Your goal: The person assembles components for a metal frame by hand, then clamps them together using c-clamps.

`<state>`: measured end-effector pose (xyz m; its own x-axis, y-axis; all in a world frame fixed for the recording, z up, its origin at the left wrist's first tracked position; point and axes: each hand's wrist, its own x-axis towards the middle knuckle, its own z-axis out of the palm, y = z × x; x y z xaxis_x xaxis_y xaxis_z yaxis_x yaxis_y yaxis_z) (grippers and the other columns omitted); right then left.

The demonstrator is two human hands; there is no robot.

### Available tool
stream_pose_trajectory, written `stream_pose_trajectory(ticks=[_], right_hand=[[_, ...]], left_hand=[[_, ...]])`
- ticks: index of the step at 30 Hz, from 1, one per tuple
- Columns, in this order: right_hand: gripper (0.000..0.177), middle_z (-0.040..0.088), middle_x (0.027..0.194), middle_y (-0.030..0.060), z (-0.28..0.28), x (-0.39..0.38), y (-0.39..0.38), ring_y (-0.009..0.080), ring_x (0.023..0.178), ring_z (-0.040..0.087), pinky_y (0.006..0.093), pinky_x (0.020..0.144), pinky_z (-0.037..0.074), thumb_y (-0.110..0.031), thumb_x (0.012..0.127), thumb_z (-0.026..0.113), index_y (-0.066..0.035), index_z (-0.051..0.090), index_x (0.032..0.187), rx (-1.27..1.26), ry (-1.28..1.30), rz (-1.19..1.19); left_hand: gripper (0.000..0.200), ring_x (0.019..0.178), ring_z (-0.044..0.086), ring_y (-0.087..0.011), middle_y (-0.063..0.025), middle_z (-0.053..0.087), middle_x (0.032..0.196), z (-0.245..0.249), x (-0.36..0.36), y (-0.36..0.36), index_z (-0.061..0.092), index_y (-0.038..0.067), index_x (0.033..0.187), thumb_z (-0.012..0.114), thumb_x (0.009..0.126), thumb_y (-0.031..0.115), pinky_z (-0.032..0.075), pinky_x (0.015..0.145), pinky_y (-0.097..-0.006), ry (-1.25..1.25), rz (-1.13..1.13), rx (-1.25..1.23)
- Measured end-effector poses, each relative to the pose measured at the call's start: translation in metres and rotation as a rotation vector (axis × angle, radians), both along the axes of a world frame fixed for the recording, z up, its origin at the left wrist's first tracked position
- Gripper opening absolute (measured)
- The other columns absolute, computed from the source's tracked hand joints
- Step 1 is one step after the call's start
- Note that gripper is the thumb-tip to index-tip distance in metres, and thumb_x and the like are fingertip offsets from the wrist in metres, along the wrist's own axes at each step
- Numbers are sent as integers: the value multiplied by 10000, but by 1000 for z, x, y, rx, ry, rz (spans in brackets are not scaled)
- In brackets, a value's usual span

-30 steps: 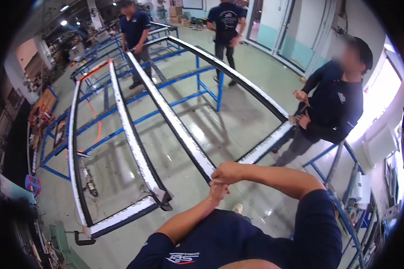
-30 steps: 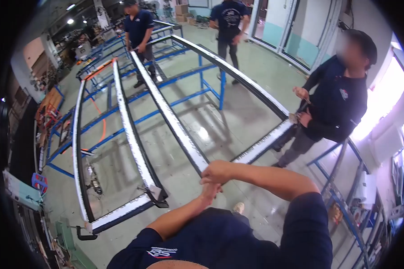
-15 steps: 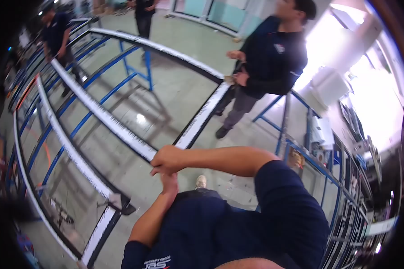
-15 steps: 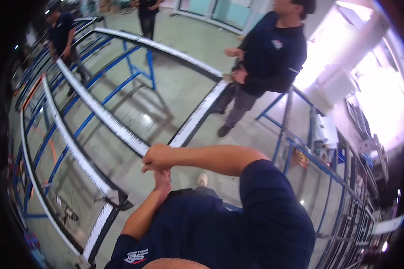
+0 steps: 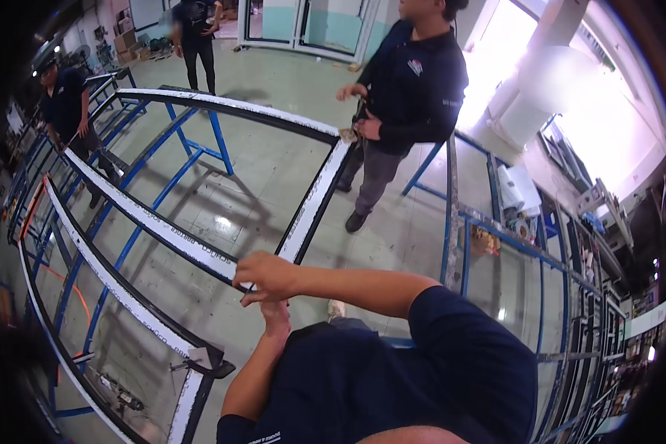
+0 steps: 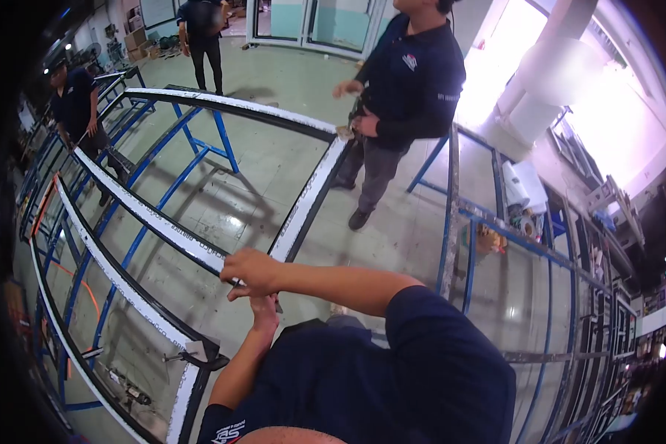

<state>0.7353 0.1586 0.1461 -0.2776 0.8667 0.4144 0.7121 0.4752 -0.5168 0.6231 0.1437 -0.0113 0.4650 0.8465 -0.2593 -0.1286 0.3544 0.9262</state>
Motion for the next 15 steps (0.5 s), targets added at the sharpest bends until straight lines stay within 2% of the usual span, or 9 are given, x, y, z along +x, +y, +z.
stream_pose_trajectory(ticks=[2, 4, 5, 6, 7, 8, 9, 11, 15], right_hand=[[549, 566, 1185, 119, 8, 3, -15, 344, 1103, 549, 446, 935, 441, -379, 732, 817, -156, 599, 1183, 117, 104, -115], [517, 571, 1199, 155, 6, 6, -39, 359, 1130, 544, 445, 971, 433, -289, 742, 806, -99, 613, 1183, 84, 258, -319], [491, 571, 1210, 173, 4, 11, -53, 358, 1142, 542, 440, 977, 433, -229, 754, 793, -66, 619, 1183, 68, 329, -410], [462, 549, 1265, 174, -2, 21, -66, 328, 1140, 559, 378, 939, 491, -165, 784, 785, -66, 619, 1203, 27, 282, -467], [395, 553, 1248, 169, -8, 24, -84, 331, 1141, 555, 379, 954, 474, -125, 812, 751, -57, 620, 1178, -24, 383, -539], [354, 555, 1216, 164, -28, 32, -99, 332, 1140, 551, 377, 969, 459, -114, 833, 729, -51, 615, 1162, 35, 248, -618], [359, 553, 1191, 172, -27, 34, -120, 361, 1127, 550, 408, 968, 454, -134, 823, 730, -83, 634, 1165, -60, 306, -687], [348, 552, 1183, 169, -45, 40, -164, 363, 1115, 553, 406, 950, 464, -136, 834, 719, -83, 624, 1165, -175, 315, -808], [357, 551, 1140, 168, -82, 40, -233, 334, 1009, 575, 383, 877, 487, -123, 834, 710, -58, 602, 1169, -222, 325, -999]], left_hand=[[193, 586, 455, -78, 25, 480, 723, 7, 1, 1, 531, 121, 1006, 584, 967, 303, 361, 498, -264, -129, 9, 4], [323, 588, 487, -77, 17, 528, 741, 1, -7, 10, 553, 116, 1060, 631, 934, 403, 367, 483, -263, 64, -135, -55], [357, 585, 489, -73, 15, 544, 740, 21, -1, 7, 569, 117, 1039, 647, 917, 443, 360, 472, -262, 74, -62, -68], [393, 581, 491, -70, 12, 560, 738, 39, 4, 2, 585, 117, 1018, 664, 899, 483, 353, 462, -260, 82, 17, -75], [382, 580, 484, -69, 13, 560, 725, 31, -1, 4, 598, 107, 993, 668, 902, 471, 350, 471, -256, 90, -20, -54], [374, 579, 477, -68, 14, 561, 713, 21, -6, 6, 610, 96, 967, 671, 905, 460, 348, 479, -252, 91, -77, -39], [366, 588, 476, -70, 12, 569, 717, 22, -10, 8, 618, 86, 967, 676, 907, 443, 350, 495, -251, 118, -89, -48], [345, 645, 489, -71, 8, 589, 744, 38, -15, 2, 629, 74, 965, 680, 918, 412, 369, 567, -244, 175, -105, -50], [422, 897, 536, -110, -30, 600, 1003, 37, -30, -13, 541, 61, 1142, 728, 901, 353, 451, 790, -267, 34, -80, -11]])
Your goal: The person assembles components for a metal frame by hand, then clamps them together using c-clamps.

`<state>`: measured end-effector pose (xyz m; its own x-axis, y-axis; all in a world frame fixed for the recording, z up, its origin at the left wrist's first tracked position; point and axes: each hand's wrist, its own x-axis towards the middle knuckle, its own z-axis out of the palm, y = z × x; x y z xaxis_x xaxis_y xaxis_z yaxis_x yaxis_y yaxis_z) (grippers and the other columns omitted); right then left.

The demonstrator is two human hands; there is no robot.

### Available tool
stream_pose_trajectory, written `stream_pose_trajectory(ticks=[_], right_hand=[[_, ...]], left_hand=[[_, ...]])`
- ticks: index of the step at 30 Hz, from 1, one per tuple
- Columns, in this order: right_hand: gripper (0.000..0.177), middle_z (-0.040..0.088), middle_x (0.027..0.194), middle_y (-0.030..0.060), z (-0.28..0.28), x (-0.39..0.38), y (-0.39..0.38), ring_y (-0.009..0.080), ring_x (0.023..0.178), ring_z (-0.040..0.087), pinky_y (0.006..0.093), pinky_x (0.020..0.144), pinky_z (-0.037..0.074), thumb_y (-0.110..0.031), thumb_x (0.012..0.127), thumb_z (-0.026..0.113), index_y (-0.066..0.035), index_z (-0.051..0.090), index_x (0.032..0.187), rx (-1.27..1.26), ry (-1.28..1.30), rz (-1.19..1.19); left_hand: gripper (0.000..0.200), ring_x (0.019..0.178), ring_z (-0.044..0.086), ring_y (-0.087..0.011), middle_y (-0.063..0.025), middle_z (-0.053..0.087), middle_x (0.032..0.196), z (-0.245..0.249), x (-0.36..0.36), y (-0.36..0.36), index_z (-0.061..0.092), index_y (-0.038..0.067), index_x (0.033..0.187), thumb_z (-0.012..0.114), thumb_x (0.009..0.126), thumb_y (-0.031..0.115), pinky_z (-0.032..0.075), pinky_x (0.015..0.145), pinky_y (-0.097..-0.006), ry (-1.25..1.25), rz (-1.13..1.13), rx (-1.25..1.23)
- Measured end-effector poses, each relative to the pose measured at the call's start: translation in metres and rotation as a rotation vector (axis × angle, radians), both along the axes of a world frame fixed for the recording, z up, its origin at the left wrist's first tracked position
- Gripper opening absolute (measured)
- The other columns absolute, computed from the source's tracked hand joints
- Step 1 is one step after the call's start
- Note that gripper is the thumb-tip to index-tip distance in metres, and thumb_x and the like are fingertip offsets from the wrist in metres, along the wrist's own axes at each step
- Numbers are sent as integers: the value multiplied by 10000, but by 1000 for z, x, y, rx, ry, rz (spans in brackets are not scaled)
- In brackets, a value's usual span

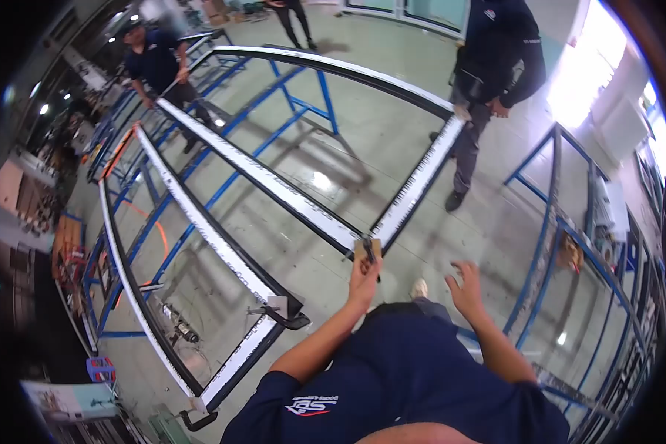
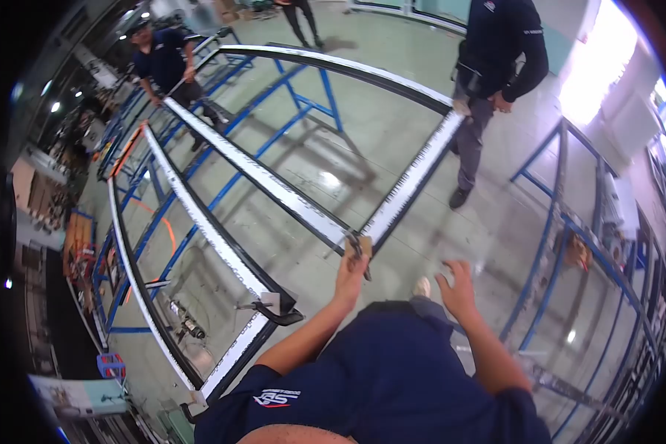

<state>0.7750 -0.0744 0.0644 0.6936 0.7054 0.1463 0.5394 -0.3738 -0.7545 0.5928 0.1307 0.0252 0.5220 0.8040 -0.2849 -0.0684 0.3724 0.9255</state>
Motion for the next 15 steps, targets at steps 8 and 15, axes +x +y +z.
stream_pose_trajectory(ticks=[8, 15], right_hand=[[402, 526, 1174, 124, -9, -22, -16, 246, 948, 565, 367, 825, 485, -74, 834, 677, -76, 560, 1219, -106, 235, -106], [398, 520, 1164, 118, -3, 1, -1, 229, 938, 569, 357, 819, 482, -64, 842, 673, -61, 556, 1223, 37, 197, 28]], left_hand=[[335, 1008, 610, -172, -82, 647, 1020, -6, -63, -16, 579, 14, 1079, 749, 880, 223, 499, 850, -313, 488, -136, 319], [182, 729, 607, -120, -68, 666, 821, 70, -37, -42, 659, 19, 935, 685, 916, 198, 492, 677, -298, 306, -580, 200]])
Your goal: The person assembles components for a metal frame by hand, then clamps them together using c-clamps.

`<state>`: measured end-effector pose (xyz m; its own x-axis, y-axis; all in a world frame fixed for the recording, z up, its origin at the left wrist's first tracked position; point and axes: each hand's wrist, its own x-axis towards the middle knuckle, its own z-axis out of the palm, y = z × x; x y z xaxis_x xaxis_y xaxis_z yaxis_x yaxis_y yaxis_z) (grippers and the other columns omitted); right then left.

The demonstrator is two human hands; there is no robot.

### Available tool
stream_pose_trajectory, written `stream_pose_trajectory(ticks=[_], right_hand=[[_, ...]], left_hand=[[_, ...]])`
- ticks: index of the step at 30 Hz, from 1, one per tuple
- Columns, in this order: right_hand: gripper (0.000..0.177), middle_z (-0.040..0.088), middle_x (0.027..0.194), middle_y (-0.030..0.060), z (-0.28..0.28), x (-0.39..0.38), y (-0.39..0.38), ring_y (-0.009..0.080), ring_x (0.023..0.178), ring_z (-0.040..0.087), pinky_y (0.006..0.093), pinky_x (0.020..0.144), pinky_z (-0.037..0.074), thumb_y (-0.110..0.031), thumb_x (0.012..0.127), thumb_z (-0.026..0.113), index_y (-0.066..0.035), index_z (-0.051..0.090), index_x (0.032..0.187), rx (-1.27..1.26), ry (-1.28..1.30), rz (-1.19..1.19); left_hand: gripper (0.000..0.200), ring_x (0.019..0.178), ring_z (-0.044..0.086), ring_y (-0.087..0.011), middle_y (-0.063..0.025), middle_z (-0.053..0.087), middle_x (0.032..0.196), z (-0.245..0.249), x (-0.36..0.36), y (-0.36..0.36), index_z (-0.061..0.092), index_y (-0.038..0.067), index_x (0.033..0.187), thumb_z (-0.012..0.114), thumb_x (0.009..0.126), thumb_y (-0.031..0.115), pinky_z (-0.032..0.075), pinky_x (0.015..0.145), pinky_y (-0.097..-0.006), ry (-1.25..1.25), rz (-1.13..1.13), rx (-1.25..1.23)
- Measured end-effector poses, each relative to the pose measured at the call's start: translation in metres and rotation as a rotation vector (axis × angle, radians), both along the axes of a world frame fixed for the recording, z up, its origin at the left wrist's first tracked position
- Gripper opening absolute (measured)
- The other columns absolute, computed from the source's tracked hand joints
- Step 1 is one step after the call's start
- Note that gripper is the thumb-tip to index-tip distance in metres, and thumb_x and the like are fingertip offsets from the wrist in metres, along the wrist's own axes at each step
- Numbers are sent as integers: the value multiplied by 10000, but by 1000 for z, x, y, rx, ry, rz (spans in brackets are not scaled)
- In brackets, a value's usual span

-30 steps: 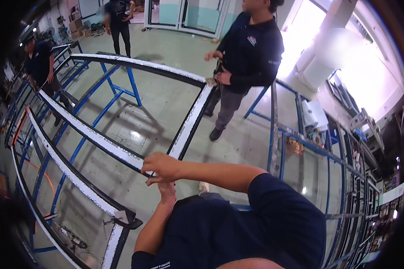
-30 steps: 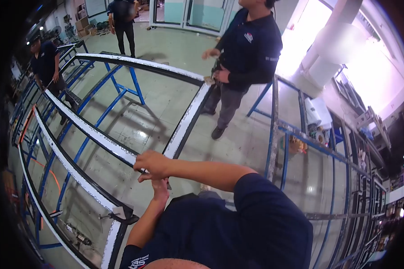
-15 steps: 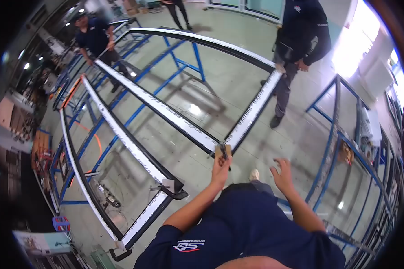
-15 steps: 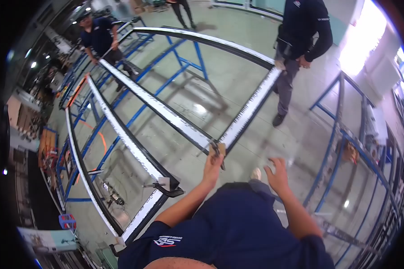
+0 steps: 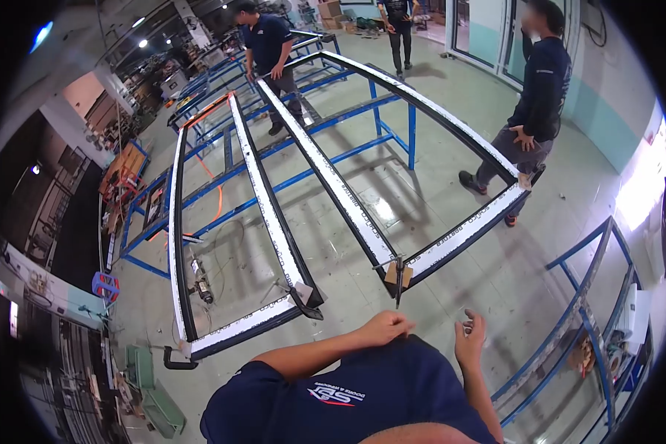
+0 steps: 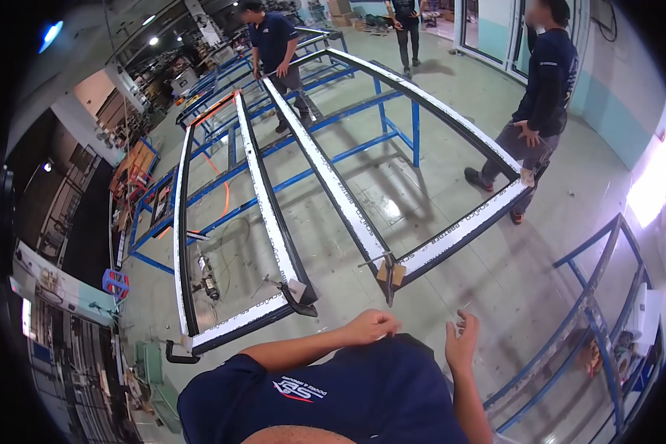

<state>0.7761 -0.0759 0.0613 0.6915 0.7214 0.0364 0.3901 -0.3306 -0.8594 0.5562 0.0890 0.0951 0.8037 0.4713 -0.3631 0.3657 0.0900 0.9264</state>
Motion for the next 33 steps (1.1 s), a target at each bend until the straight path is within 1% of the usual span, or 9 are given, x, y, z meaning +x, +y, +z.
stream_pose_trajectory(ticks=[10, 12, 17, 21, 25, 26, 28, 30, 33], right_hand=[[541, 563, 1278, 135, 3, 15, -8, 302, 1139, 568, 423, 961, 479, -494, 1040, 359, -82, 449, 1378, 678, 1313, 162], [623, 523, 1386, 161, 57, 7, -5, 333, 1241, 528, 458, 1057, 427, -541, 1039, 289, -73, 405, 1433, 924, 1314, 169], [815, 256, 1598, 190, 212, -30, -37, 331, 1488, 231, 461, 1199, 159, -575, 989, 362, -12, 197, 1555, 906, 222, 43], [626, 328, 1583, 55, 192, -24, -40, 329, 1456, 292, 645, 1148, 122, -475, 937, 546, -206, 431, 1490, 596, -1110, -295], [564, 409, 1498, 144, 20, -36, -60, 355, 1378, 376, 586, 1095, 275, -454, 966, 508, -185, 456, 1460, 49, -265, -774], [552, 435, 1460, 173, -9, -47, -73, 351, 1340, 416, 576, 1067, 323, -423, 952, 550, -174, 475, 1439, -245, -80, -863], [539, 448, 1430, 184, -29, -110, -103, 357, 1314, 437, 565, 1064, 338, -379, 931, 586, -166, 486, 1415, -161, -158, -992], [529, 461, 1399, 196, -31, -173, -134, 362, 1288, 457, 553, 1062, 354, -336, 909, 623, -158, 497, 1391, -139, -282, -1090], [441, 548, 1271, 179, -21, -255, -175, 373, 1183, 524, 479, 994, 422, -225, 843, 687, -119, 592, 1261, -105, -396, -1426]], left_hand=[[485, 1286, 481, -339, -128, 535, 1340, 106, 148, -94, 557, 105, 1337, 567, 900, 314, 299, 1135, -469, -853, -441, 973], [576, 1350, 410, -390, -139, 524, 1378, -15, 186, -91, 553, 125, 1351, 610, 830, 366, 233, 1172, -499, -767, -187, 672], [572, 1277, 478, -307, -145, 427, 1488, -22, 214, -10, 387, 72, 1477, 497, 916, 41, 350, 1121, -389, -512, -467, 778], [625, 1354, 378, -349, -193, 339, 1529, 42, 200, -57, 335, 58, 1494, 343, 964, 388, 249, 1158, -477, -455, -580, 80], [795, 1453, 224, -432, -258, 215, 1583, 131, 207, -87, 289, 9, 1497, 229, 1005, 632, 129, 1185, -597, -471, -1117, -1323], [796, 1449, 244, -408, -250, 157, 1606, 190, 169, -135, 210, 12, 1529, 309, 1001, 600, 138, 1197, -586, -461, -579, -749], [631, 1390, 358, -403, -237, 343, 1526, 180, 197, -110, 371, 3, 1443, 333, 1043, 489, 179, 1200, -576, -561, -1215, -1191], [399, 1277, 501, -387, -213, 554, 1299, 167, 222, -120, 519, -17, 1258, 396, 1068, 311, 320, 1144, -548, -988, -987, 15], [256, 864, 568, -196, -88, 596, 908, 67, 251, -144, 609, 2, 1055, 444, 1052, 199, 478, 967, -416, -622, -1233, -361]])
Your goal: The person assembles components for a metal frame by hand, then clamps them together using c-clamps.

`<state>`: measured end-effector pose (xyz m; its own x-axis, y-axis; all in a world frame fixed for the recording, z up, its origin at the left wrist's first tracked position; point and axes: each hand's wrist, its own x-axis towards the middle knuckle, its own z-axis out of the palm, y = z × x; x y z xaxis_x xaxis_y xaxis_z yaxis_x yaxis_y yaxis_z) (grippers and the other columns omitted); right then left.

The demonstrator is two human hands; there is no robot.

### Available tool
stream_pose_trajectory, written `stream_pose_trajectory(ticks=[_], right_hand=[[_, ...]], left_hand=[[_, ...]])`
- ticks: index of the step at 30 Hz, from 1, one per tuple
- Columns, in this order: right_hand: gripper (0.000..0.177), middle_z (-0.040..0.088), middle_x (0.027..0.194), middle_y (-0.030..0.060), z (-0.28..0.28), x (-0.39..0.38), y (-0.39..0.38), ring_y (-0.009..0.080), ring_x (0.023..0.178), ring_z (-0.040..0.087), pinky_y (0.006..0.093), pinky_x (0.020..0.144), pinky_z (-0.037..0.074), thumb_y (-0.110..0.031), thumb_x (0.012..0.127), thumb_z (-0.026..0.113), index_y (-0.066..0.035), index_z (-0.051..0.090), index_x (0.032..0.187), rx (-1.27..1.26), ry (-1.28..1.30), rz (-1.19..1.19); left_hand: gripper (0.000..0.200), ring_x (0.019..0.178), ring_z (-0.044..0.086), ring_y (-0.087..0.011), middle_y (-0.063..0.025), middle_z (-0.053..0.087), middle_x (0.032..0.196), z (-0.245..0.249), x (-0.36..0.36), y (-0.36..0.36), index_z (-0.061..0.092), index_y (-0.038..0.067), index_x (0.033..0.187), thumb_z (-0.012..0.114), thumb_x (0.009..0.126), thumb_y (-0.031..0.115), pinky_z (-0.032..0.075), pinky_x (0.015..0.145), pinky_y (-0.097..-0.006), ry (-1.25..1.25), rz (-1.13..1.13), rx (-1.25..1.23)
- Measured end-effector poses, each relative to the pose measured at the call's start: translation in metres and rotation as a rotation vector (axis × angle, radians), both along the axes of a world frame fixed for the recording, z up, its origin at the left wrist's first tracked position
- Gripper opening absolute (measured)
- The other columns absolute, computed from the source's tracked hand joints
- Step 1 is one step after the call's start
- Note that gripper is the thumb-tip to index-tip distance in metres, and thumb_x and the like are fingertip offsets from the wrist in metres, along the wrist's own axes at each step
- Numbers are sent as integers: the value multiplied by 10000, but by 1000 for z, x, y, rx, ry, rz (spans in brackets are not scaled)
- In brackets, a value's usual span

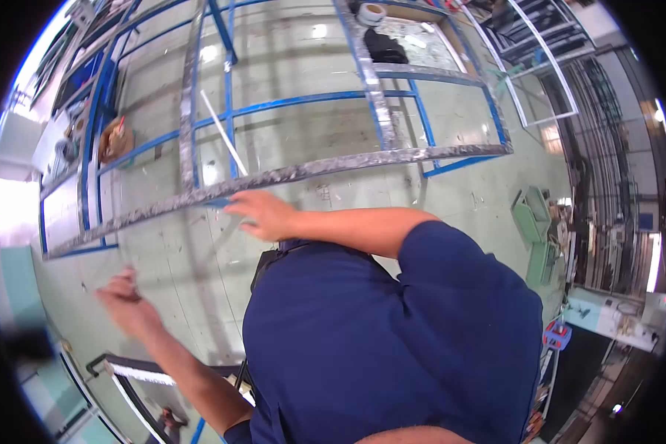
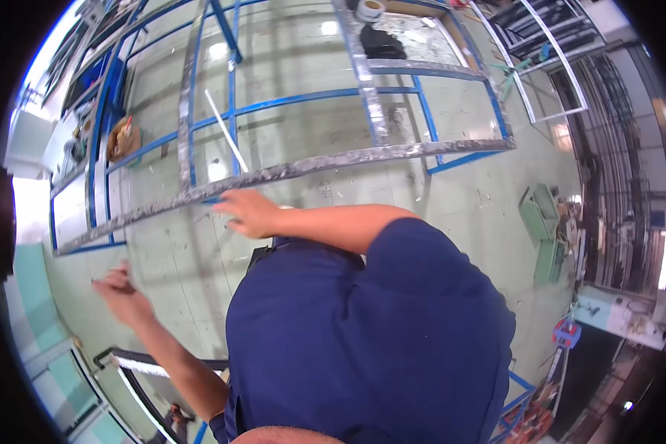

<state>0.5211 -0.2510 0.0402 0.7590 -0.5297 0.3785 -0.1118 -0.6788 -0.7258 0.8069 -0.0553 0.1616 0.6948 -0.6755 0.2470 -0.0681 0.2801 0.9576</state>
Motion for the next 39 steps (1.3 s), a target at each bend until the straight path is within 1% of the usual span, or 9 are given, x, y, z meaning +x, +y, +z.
stream_pose_trajectory(ticks=[6, 9, 13, 15, 17, 18, 19, 21, 39], right_hand=[[321, 642, 1121, 174, -21, -169, -138, 361, 1088, 581, 458, 961, 454, -224, 848, 650, -67, 668, 1127, 35, 129, -724], [314, 663, 1099, 170, -11, -235, -216, 328, 1071, 615, 434, 940, 472, -256, 876, 646, -50, 678, 1112, 244, 134, -1055], [364, 659, 1168, 170, -98, -377, -389, 324, 1078, 614, 442, 942, 461, -322, 926, 580, -37, 657, 1139, -244, 578, -1005], [339, 659, 1186, 141, -117, -430, -484, 279, 1104, 614, 424, 992, 450, -302, 963, 539, -54, 662, 1159, -613, 893, -743], [356, 697, 954, 173, -205, -526, -634, 308, 968, 667, 423, 948, 516, -237, 960, 552, -33, 607, 1246, -800, 695, -293], [327, 719, 955, 155, -203, -525, -681, 293, 941, 676, 404, 902, 522, -286, 963, 565, -20, 699, 1097, -1006, 1211, -391], [360, 695, 896, 176, -204, -522, -698, 370, 945, 660, 453, 933, 512, -322, 888, 637, -22, 695, 1079, -410, 738, -605], [580, 677, 1148, 243, -154, -470, -678, 394, 1083, 640, 461, 938, 499, -359, 799, 617, 70, 635, 1189, -181, 944, -770], [426, 679, 1085, 149, -199, -432, -707, 281, 943, 653, 398, 826, 527, -207, 870, 663, -2, 618, 1240, 609, 885, -739]], left_hand=[[222, 661, 534, -135, -21, 565, 743, -220, -111, 23, 609, 46, 1110, 613, 957, 207, 485, 654, -322, 367, 174, 796], [191, 702, 592, -171, -64, 603, 783, -319, -152, 99, 621, 49, 1090, 619, 939, 167, 508, 671, -345, -9, 80, 1018], [190, 709, 616, -183, -76, 616, 810, -262, -243, 129, 661, 43, 1059, 603, 930, 169, 511, 676, -342, -698, 35, 1120], [251, 644, 556, -130, -52, 572, 704, -212, -274, 83, 686, 11, 967, 597, 936, 244, 465, 598, -313, 593, 424, 1224], [242, 612, 526, -126, -38, 560, 670, -216, -292, 76, 684, 27, 932, 589, 929, 250, 438, 576, -304, 598, 701, 1064], [278, 648, 571, -155, -61, 615, 718, -222, -301, 75, 683, 18, 962, 603, 939, 283, 464, 612, -330, 498, 751, 1101], [283, 710, 611, -173, -82, 660, 779, -227, -309, 65, 679, 4, 967, 600, 944, 274, 492, 673, -337, 543, 903, 1078], [263, 780, 654, -169, -103, 684, 844, -202, -326, 27, 644, -28, 1057, 614, 939, 205, 523, 734, -308, 608, 974, 920], [223, 878, 693, -183, -103, 723, 914, -167, -457, 34, 667, 17, 1027, 633, 918, 209, 531, 808, -323, 406, 834, 1216]])
